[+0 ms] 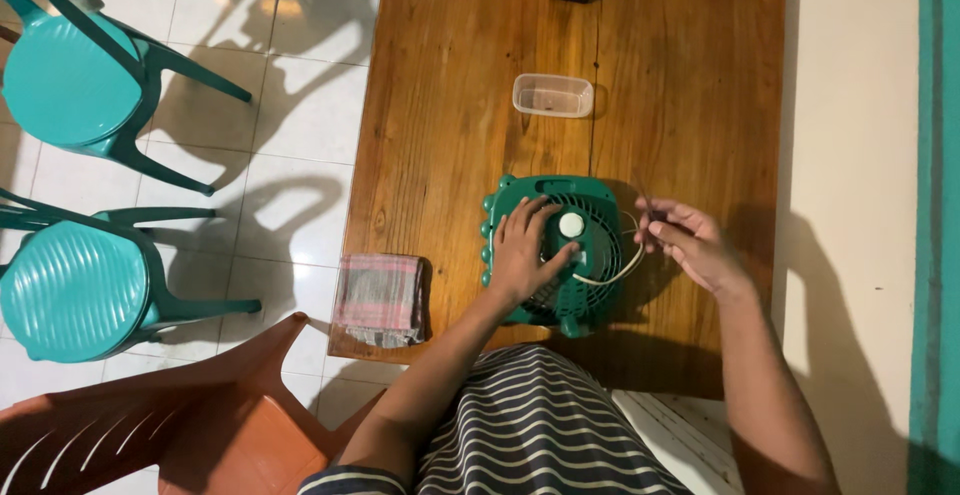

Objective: The person disassembles a small green electric fan on a wooden table. They use a screwdriver to remove screws from the front grille and the central hub, then lift off the grille and the hub cap, placing the cap into a small plastic container.

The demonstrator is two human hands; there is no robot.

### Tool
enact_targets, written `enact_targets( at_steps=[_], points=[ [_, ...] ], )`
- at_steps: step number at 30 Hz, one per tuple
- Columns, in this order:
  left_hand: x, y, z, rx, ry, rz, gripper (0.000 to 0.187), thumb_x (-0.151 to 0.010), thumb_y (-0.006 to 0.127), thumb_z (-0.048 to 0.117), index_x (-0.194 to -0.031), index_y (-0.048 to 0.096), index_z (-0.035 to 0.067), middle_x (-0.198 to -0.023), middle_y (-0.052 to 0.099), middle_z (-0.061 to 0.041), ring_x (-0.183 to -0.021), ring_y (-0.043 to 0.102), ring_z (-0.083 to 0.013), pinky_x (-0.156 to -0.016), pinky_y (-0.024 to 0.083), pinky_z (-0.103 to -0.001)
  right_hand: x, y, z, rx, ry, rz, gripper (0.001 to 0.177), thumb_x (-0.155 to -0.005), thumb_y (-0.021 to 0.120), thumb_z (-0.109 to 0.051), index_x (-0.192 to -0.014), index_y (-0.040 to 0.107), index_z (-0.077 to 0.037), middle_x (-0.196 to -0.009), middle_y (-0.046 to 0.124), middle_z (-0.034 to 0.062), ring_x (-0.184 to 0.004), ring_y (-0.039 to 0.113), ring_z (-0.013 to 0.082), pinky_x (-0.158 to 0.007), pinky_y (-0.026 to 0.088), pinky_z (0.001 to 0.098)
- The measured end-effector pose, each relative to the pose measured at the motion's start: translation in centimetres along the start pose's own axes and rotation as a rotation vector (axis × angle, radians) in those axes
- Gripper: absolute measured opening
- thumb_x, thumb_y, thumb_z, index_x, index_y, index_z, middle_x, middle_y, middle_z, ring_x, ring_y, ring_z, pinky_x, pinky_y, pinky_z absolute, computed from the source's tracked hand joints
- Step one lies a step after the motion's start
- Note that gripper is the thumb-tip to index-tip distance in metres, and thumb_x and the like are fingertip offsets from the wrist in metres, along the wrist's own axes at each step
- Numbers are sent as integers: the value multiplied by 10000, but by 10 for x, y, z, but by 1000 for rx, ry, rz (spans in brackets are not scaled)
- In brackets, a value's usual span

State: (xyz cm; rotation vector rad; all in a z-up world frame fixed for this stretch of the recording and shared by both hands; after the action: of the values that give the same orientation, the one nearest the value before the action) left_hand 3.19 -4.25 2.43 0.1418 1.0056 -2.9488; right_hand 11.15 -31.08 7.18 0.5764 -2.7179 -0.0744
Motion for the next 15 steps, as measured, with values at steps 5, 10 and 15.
enact_targets(
  at_steps=[5,10,15],
  points=[
    [-6,0,-13,-18,37,-61,643,-873,715,540,-1422,561,244,-1574,459,-83,-1549,305,-350,-1238,197,-598,-11,-8,-5,719,198,-14,336,-1049,632,-274,-1325,754,-125,-997,697,227,-826,611,201,-724,485,363],
    [-19,-8,-14,69,-37,-181,676,-787,739,511,-1379,569,232,-1553,467,-59,-1545,266,-340,-1213,114,-615,-35,-1,-31,896,117,-173,293,-941,670,-347,-1164,759,-179,-1073,794,3,-1003,731,167,-916,559,356],
    [-24,-6,3,-43,-123,-139,595,-807,756,514,-1319,607,249,-1519,495,-31,-1532,244,-349,-1194,53,-652,-58,9,-52,1186,15,-227,259,-910,693,-386,-1083,795,-222,-1102,762,4,-1003,723,210,-901,580,393]
  ],
)
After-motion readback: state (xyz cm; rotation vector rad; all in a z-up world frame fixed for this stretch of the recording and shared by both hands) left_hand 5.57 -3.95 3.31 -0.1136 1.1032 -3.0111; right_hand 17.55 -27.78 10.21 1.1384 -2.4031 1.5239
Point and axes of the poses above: each hand's wrist, its own x-axis away from the middle knuckle, its own y-axis out of the palm, z = x × y, the point moved 2 cm from there along -x, towards the middle knuckle
